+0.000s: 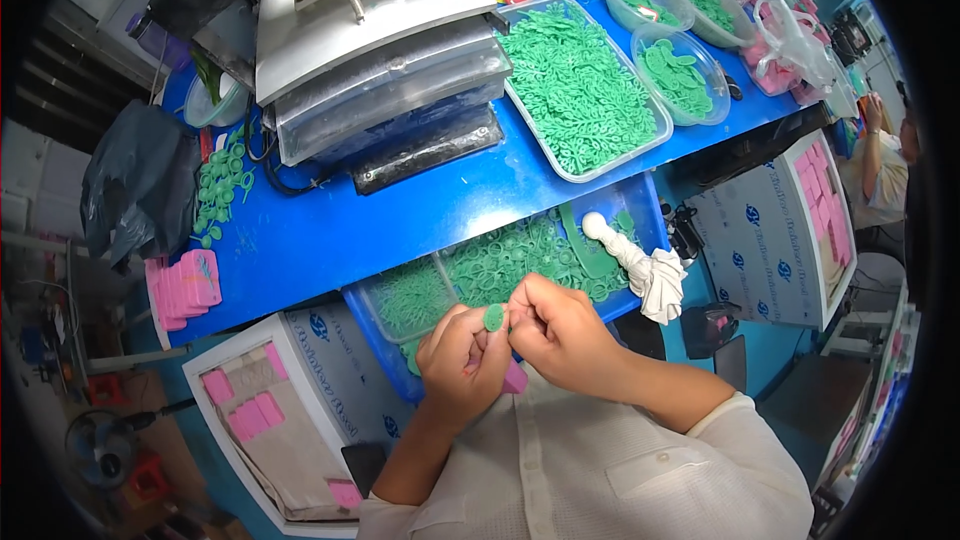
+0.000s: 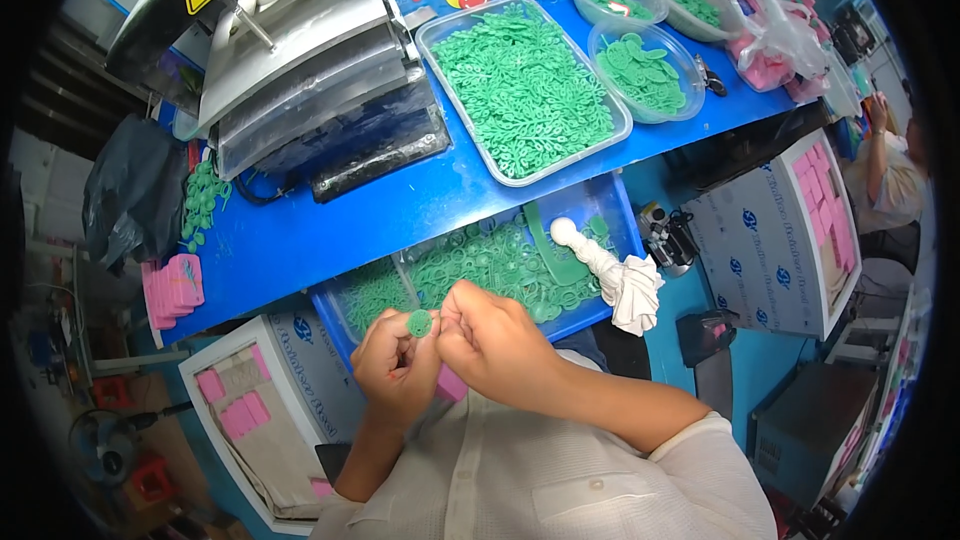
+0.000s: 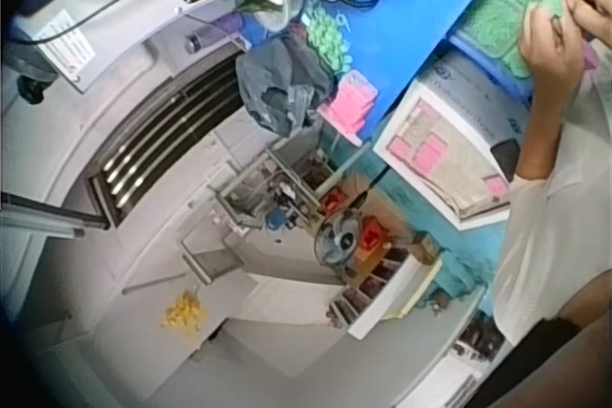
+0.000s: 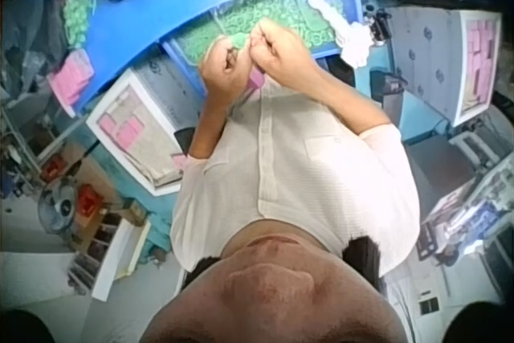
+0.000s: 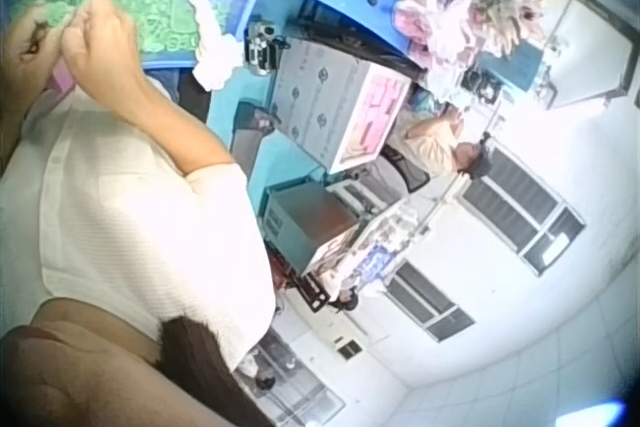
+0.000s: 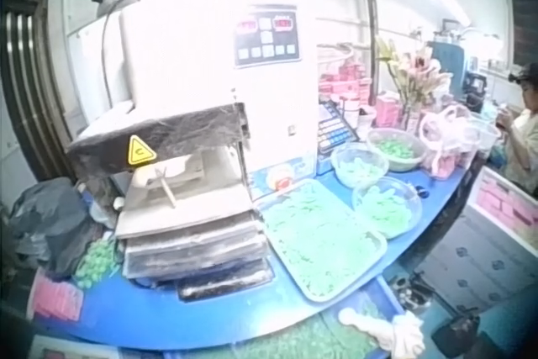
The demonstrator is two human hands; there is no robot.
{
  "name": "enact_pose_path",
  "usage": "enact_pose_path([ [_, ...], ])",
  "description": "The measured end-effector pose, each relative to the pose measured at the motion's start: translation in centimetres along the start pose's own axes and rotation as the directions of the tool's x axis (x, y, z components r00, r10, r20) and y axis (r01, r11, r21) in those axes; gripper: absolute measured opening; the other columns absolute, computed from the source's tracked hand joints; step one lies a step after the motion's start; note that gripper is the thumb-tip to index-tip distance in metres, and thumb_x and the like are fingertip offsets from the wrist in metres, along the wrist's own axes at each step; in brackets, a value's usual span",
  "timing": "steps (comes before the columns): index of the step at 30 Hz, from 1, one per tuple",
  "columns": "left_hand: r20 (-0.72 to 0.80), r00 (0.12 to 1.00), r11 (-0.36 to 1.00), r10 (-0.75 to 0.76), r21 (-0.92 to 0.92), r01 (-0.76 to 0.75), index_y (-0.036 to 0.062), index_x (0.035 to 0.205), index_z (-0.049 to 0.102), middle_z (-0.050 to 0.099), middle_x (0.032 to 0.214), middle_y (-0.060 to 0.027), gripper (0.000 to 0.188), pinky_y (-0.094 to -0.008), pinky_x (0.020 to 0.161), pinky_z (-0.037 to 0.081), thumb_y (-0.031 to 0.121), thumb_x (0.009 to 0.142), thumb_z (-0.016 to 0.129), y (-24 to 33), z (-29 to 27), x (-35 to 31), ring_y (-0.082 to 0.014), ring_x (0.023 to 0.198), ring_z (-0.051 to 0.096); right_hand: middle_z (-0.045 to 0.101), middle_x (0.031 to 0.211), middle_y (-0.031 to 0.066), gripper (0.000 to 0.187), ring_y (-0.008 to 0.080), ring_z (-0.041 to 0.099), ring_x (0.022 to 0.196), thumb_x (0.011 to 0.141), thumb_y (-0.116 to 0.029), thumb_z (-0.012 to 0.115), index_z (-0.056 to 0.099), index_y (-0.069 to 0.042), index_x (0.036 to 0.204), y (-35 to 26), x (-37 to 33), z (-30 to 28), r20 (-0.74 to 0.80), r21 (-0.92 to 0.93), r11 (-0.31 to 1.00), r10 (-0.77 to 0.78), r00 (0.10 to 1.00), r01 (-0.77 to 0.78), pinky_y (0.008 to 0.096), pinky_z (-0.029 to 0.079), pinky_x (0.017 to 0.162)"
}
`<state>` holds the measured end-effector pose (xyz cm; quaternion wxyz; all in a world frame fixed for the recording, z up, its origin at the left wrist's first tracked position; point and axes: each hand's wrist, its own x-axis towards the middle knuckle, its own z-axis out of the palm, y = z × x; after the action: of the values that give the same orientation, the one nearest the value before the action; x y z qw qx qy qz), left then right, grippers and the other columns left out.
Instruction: Assembling and placing decorative green elements onto pink soap bars using a pressing machine and manual placement.
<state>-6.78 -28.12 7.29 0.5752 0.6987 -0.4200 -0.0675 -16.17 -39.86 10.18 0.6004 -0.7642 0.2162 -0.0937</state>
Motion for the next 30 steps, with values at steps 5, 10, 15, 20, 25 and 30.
enact_pose_path([
  [5, -0.024, 1.000, 1.000, 0.006, 0.007, -0.006, -0.0012, 0.088, 0.062, 0.051, 0.064, -0.0023, 0.012, -0.0221, 0.042, 0.032, -0.006, 0.078, 0.066, -0.6, 0.5, -0.5, -0.0055, 0.048, 0.041, 0.054, 0.067, 0.0031, 0.011, 0.0096, 0.053, 0.058, 0.090, -0.010, 0.049, 0.053, -0.002, 0.083, 0.7, 0.5, 0.2, 0.181, 0.456, 0.804, 0.337, 0.924, -0.382, 0.0272, 0.045, 0.048],
  [10, -0.055, 0.993, 0.992, -0.109, -0.067, 0.105, -0.0020, 0.087, 0.061, 0.051, 0.067, -0.0017, 0.010, -0.0201, 0.043, 0.031, -0.007, 0.079, 0.065, -1.9, 1.1, -1.5, -0.0027, 0.050, 0.040, 0.049, 0.061, 0.0013, 0.009, 0.0088, 0.046, 0.048, 0.090, -0.009, 0.049, 0.052, -0.001, 0.086, 2.1, 1.3, 0.6, 0.303, 0.706, 0.525, 0.382, 0.873, -0.475, 0.0259, 0.045, 0.045],
  [15, -0.095, 0.953, 0.932, -0.288, -0.256, 0.256, -0.0022, 0.084, 0.060, 0.052, 0.070, 0.0046, 0.007, -0.0164, 0.046, 0.026, -0.009, 0.084, 0.062, -1.7, 2.0, -1.8, 0.0032, 0.056, 0.040, 0.049, 0.059, 0.0008, 0.010, 0.0082, 0.044, 0.045, 0.090, -0.009, 0.050, 0.054, -0.001, 0.085, 5.4, 2.3, 1.5, 0.209, 0.718, 0.523, 0.468, 0.859, -0.459, 0.0244, 0.042, 0.040],
  [20, -0.007, 0.912, 0.795, -0.410, -0.493, 0.354, -0.0035, 0.086, 0.060, 0.056, 0.073, 0.0017, 0.006, -0.0161, 0.047, 0.030, -0.009, 0.084, 0.062, -0.3, 1.0, -0.9, 0.0030, 0.057, 0.043, 0.054, 0.062, 0.0004, 0.029, 0.0055, 0.047, 0.047, 0.095, -0.029, 0.057, 0.057, -0.001, 0.087, 8.1, 2.0, -0.1, 0.081, 0.407, 0.809, 0.431, 0.899, -0.424, 0.0214, 0.040, 0.040],
  [25, 0.062, 0.889, 0.669, -0.453, -0.636, 0.385, -0.0065, 0.090, 0.061, 0.060, 0.081, -0.0028, 0.006, -0.0165, 0.051, 0.036, -0.010, 0.084, 0.062, 1.1, 0.2, -0.4, -0.0002, 0.064, 0.051, 0.060, 0.070, 0.0009, 0.023, 0.0044, 0.052, 0.056, 0.095, -0.024, 0.058, 0.060, -0.002, 0.096, 5.7, 1.1, -0.6, 0.023, 0.367, 0.884, 0.301, 0.953, -0.288, 0.0217, 0.043, 0.048],
  [30, 0.172, 0.907, 0.608, -0.384, -0.692, 0.389, -0.0092, 0.092, 0.061, 0.062, 0.089, -0.0051, 0.008, -0.0162, 0.056, 0.043, -0.011, 0.085, 0.062, 1.1, -0.7, -0.7, -0.0024, 0.072, 0.057, 0.061, 0.075, 0.0009, 0.017, 0.0029, 0.051, 0.062, 0.095, -0.019, 0.058, 0.060, -0.003, 0.099, 2.9, 0.4, -0.8, 0.034, 0.360, 0.911, 0.202, 0.979, -0.200, 0.0209, 0.042, 0.052],
])
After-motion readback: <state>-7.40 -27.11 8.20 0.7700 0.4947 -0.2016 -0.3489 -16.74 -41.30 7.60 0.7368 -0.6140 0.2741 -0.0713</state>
